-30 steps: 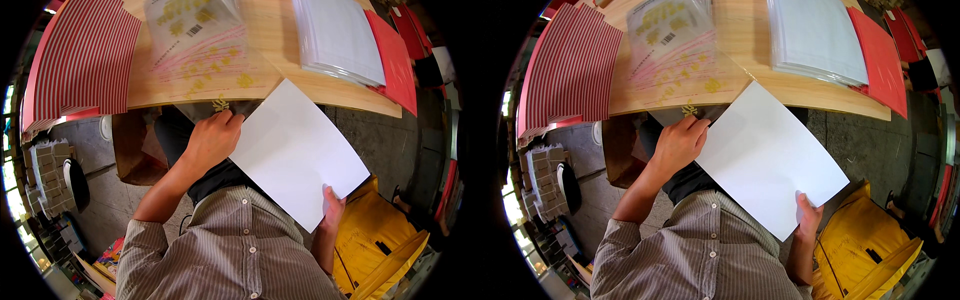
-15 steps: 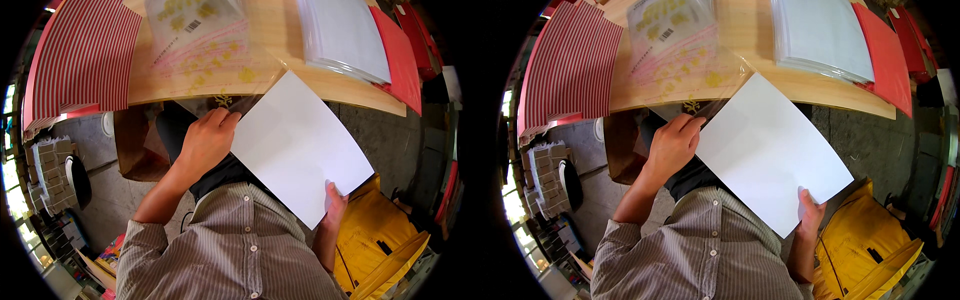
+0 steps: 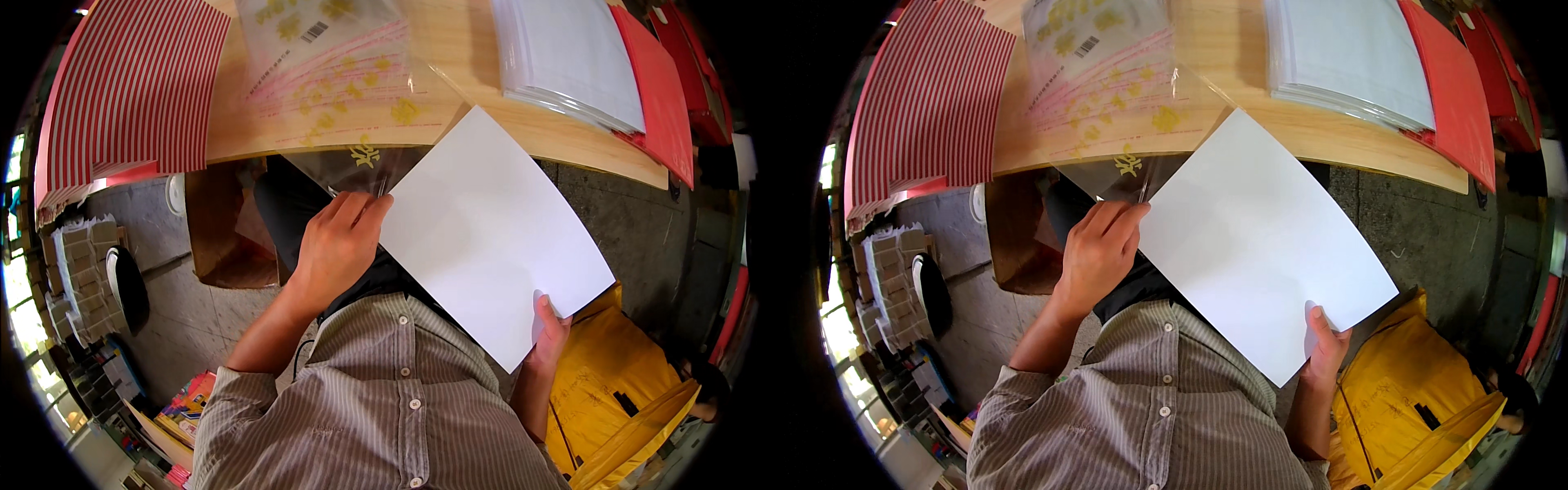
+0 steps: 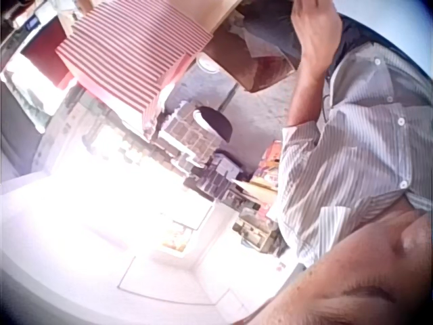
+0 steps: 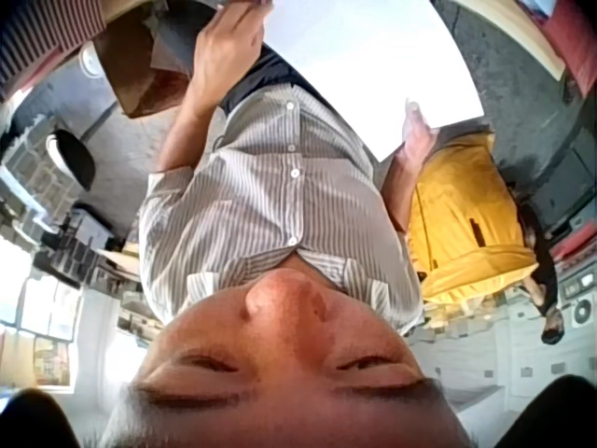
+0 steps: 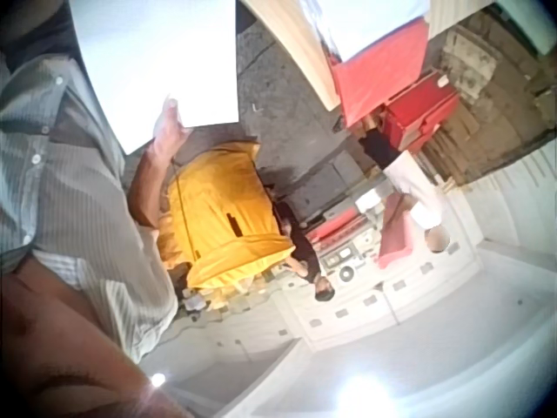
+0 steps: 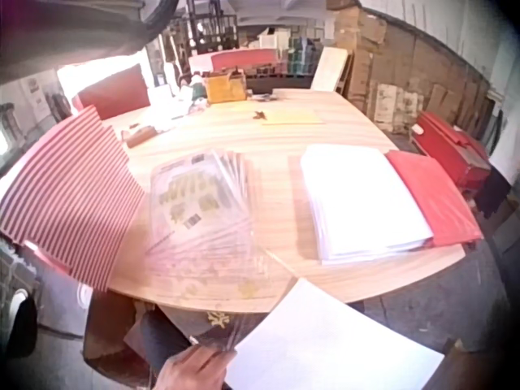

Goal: The person sits at a table and assembles envelopes by inserting white paper sheets into red covers. They handle the items one at a time, folding the red cover over the white sheet and pressing the edges to secure them. The person repeats this process for multiple units, stacking the finished envelopes on the table.

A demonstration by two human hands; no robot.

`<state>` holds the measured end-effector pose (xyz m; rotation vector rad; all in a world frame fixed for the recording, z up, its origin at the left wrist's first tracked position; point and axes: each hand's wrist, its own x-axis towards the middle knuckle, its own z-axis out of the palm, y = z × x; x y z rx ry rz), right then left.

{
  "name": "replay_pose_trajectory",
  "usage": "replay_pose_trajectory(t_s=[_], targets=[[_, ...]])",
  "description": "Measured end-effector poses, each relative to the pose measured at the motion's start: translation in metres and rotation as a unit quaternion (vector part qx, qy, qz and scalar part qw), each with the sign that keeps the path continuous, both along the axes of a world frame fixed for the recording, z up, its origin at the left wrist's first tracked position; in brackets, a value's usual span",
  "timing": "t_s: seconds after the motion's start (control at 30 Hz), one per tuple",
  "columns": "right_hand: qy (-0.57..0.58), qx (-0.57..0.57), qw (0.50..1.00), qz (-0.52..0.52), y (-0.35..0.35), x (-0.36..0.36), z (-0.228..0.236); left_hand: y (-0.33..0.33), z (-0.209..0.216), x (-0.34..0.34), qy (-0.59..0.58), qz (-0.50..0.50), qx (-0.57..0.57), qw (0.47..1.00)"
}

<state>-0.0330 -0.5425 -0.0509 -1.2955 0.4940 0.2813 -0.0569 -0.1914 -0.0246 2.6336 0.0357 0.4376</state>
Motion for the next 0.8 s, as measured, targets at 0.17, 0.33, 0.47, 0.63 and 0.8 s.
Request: replay_pose_trajectory(t_s=[0.17,0.33,0.47,0.63,0.8], targets=[[0.000,0.001,1.000,0.000,0.001,0.003,0.002,0.000,-0.008,-0.003,-0.017,-0.001,0.010,1.000],[-0.008,0.005,1.000,0.008,-0.003,0.003,-0.001,0.000,-0.006,-0.006,-0.011,0.029,-0.038,0.999],[-0.010,0.001,1.000,0.011,-0.005,0.003,-0.001,0.001,-0.007,-0.009,-0.014,0.044,-0.068,0.997],[-0.007,0.012,1.000,0.015,-0.003,0.005,0.000,0.000,-0.007,-0.014,-0.016,0.055,-0.082,0.995],[-0.003,0.008,1.000,0.016,0.005,0.006,0.007,-0.002,-0.014,-0.019,-0.011,0.054,-0.057,0.997]])
